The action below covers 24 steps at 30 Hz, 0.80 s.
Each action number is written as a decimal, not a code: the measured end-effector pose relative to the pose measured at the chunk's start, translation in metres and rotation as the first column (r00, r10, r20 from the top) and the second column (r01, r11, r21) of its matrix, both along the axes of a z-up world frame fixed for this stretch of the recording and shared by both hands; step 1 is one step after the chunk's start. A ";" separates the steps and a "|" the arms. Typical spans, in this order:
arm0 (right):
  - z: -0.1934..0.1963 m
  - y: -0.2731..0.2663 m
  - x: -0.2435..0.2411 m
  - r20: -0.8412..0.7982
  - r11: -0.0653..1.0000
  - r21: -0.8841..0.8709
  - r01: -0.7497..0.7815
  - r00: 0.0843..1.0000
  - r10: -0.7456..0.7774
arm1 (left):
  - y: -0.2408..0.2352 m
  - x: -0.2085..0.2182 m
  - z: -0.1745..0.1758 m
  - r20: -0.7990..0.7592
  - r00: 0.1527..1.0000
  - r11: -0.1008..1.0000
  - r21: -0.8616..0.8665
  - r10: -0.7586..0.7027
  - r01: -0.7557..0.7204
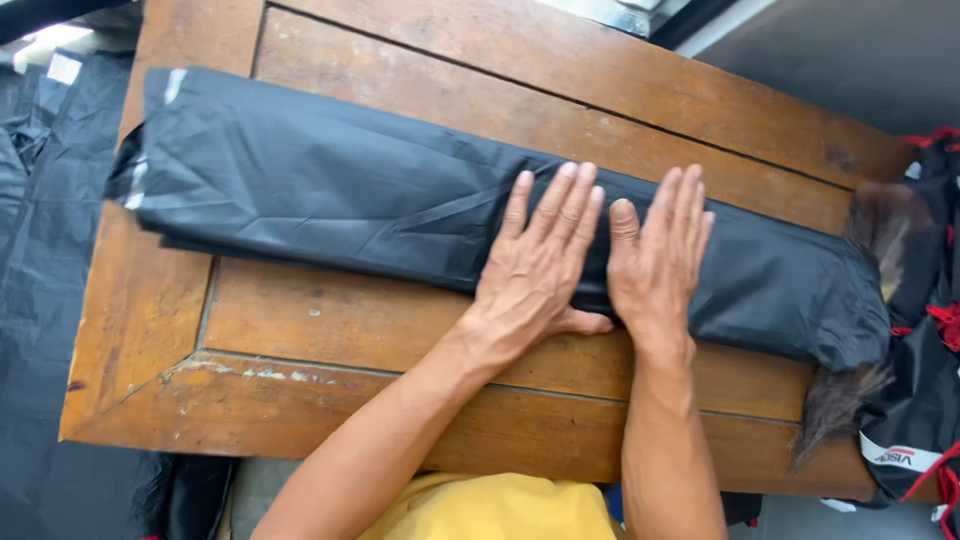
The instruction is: The person uses a feather duster to clean the surface of a large black fabric item on a wooden table. They then fold the item into a compact rectangular shape.
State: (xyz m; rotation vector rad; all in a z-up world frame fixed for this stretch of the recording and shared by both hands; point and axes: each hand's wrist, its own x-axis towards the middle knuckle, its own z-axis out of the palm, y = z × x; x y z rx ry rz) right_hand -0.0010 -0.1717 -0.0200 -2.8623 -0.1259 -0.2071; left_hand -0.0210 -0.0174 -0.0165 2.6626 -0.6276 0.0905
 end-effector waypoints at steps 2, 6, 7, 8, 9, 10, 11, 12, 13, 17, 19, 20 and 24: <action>0.008 0.006 0.000 -0.037 0.997 0.009 0.074 0.997 -0.073 | -0.006 0.002 -0.003 0.035 0.999 0.999 0.031 0.014 -0.015; 0.009 0.036 -0.005 -0.048 0.989 0.149 -0.008 0.999 0.016 | -0.002 -0.004 0.001 0.055 0.997 0.998 -0.013 0.056 -0.056; 0.005 0.038 -0.005 -0.071 0.987 0.156 -0.021 0.997 0.033 | -0.004 -0.003 -0.006 0.037 0.996 0.997 -0.012 0.078 -0.078; 0.001 0.038 -0.003 -0.087 0.987 0.159 -0.027 0.995 0.041 | -0.009 0.001 -0.012 0.025 0.996 0.996 -0.015 0.091 -0.091; -0.001 0.033 -0.007 -0.089 0.987 0.159 -0.025 0.995 0.039 | 0.005 -0.003 -0.007 0.023 0.996 0.996 -0.016 0.090 -0.089; -0.001 0.027 -0.007 -0.062 0.996 0.092 -0.008 0.998 0.014 | 0.017 -0.004 -0.001 0.031 0.994 0.995 -0.004 0.105 -0.105; 0.000 0.021 -0.006 -0.034 1.000 0.025 0.011 0.999 -0.010 | 0.029 -0.005 0.006 0.038 0.992 0.993 0.007 0.120 -0.120; 0.002 0.016 -0.006 -0.033 1.000 0.019 0.013 0.999 -0.012 | 0.043 -0.003 0.004 0.039 0.992 0.993 0.001 0.118 -0.118; 0.003 0.012 -0.007 -0.046 0.999 0.046 0.022 0.999 -0.020 | 0.057 -0.002 0.002 -0.015 0.990 0.990 -0.017 0.139 -0.139; 0.008 0.022 -0.008 -0.050 0.999 0.018 0.051 0.997 -0.050 | 0.076 -0.003 0.003 -0.086 0.982 0.986 0.005 0.167 -0.167; 0.014 0.037 -0.005 -0.027 0.997 0.052 0.049 0.999 -0.047 | 0.076 -0.001 0.000 -0.065 0.982 0.984 0.017 0.175 -0.175; 0.016 0.042 -0.008 -0.026 0.995 0.081 0.059 0.998 -0.057 | 0.074 -0.004 -0.002 -0.067 0.983 0.985 0.028 0.171 -0.170; 0.024 0.109 -0.010 0.024 0.957 0.253 -0.139 0.990 0.137 | 0.071 0.000 -0.016 -0.049 0.983 0.984 0.050 0.175 -0.172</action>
